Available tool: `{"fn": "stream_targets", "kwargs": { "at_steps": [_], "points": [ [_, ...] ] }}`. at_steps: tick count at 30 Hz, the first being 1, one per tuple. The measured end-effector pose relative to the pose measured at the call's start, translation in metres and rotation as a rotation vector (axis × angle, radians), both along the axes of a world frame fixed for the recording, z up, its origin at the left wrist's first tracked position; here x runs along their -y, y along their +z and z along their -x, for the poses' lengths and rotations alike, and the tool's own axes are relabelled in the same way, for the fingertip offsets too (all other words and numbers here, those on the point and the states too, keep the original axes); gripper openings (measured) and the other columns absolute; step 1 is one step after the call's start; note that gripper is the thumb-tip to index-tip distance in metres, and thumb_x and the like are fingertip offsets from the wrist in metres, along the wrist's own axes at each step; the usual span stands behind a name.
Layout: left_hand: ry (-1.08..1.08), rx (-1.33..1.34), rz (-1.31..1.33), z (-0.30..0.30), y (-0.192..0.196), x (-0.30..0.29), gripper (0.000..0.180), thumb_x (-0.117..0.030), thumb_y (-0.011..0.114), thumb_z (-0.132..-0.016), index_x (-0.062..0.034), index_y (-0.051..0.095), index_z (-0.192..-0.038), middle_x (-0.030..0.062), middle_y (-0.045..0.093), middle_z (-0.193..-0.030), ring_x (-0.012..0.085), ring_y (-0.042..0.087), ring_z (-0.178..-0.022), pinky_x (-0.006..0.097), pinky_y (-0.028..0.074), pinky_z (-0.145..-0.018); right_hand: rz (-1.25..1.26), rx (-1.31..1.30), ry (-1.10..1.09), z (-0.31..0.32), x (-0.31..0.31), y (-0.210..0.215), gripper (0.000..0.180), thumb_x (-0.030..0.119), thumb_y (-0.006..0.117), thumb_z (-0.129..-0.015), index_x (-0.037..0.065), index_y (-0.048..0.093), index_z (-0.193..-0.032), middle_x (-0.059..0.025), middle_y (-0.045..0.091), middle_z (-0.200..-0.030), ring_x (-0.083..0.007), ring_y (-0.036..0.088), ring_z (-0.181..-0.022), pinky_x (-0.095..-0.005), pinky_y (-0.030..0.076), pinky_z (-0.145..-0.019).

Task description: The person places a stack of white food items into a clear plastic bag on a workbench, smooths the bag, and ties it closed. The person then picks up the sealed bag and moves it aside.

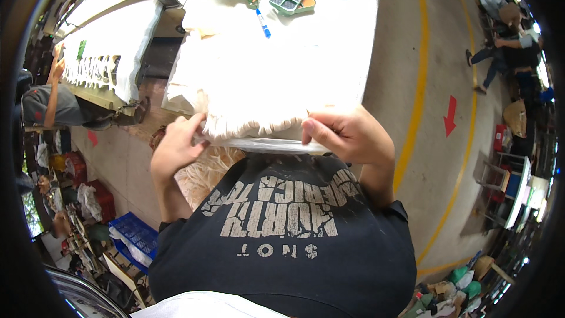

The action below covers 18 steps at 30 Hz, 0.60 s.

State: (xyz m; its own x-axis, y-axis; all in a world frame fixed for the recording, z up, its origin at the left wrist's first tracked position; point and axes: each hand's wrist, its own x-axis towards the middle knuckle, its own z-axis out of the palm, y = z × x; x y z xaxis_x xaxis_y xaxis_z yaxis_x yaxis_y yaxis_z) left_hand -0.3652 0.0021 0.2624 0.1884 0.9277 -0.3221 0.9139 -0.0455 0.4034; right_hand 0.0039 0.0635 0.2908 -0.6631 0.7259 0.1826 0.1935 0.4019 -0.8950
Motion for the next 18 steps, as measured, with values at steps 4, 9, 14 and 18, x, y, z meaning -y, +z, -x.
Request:
{"fn": "stream_targets", "kwargs": {
  "at_steps": [4,9,14,18],
  "points": [
    [-0.039,0.185,-0.306,0.02,0.035,0.001,0.01,-0.001,0.074,-0.082,-0.0017,0.073,-0.093,0.0113,0.066,-0.092,0.0269,0.056,-0.093,0.036,0.048,-0.086,0.015,0.024,-0.164,-0.011,0.001,0.009,0.031,0.018,0.058,-0.107,0.002,0.075,-0.086,-0.0009,0.051,-0.058,-0.0079,0.043,-0.049,-0.0259,0.035,-0.047],
    [-0.078,0.447,-0.479,0.025,0.081,-0.009,0.019,0.004,0.073,-0.077,-0.0015,0.065,-0.093,0.0099,0.058,-0.098,0.0216,0.053,-0.095,0.033,0.047,-0.091,-0.038,-0.151,-0.196,-0.023,-0.003,0.008,0.043,0.021,0.048,-0.111,-0.003,0.072,-0.084,0.0025,0.042,-0.053,-0.0077,0.035,-0.049,-0.0289,0.032,-0.052],
    [-0.016,0.8,-0.686,0.038,0.052,-0.068,0.027,-0.004,0.067,-0.089,-0.0027,0.058,-0.115,0.0107,0.053,-0.112,0.0189,0.054,-0.104,0.038,0.048,-0.1,-0.088,-0.461,-0.486,-0.031,-0.005,-0.01,0.043,0.02,0.044,-0.112,-0.004,0.068,-0.087,-0.0092,0.063,-0.079,-0.0103,0.053,-0.063,-0.026,0.04,-0.059],
    [0.302,0.824,-0.581,0.054,0.02,-0.147,0.036,-0.018,0.068,-0.097,-0.0029,0.057,-0.127,0.009,0.058,-0.114,0.0179,0.057,-0.108,0.035,0.049,-0.099,-0.067,-0.752,-0.981,-0.049,-0.019,-0.044,0.043,0.026,0.039,-0.112,-0.003,0.066,-0.099,-0.0106,0.063,-0.081,-0.0169,0.056,-0.067,-0.0303,0.048,-0.063]
  ]
}}
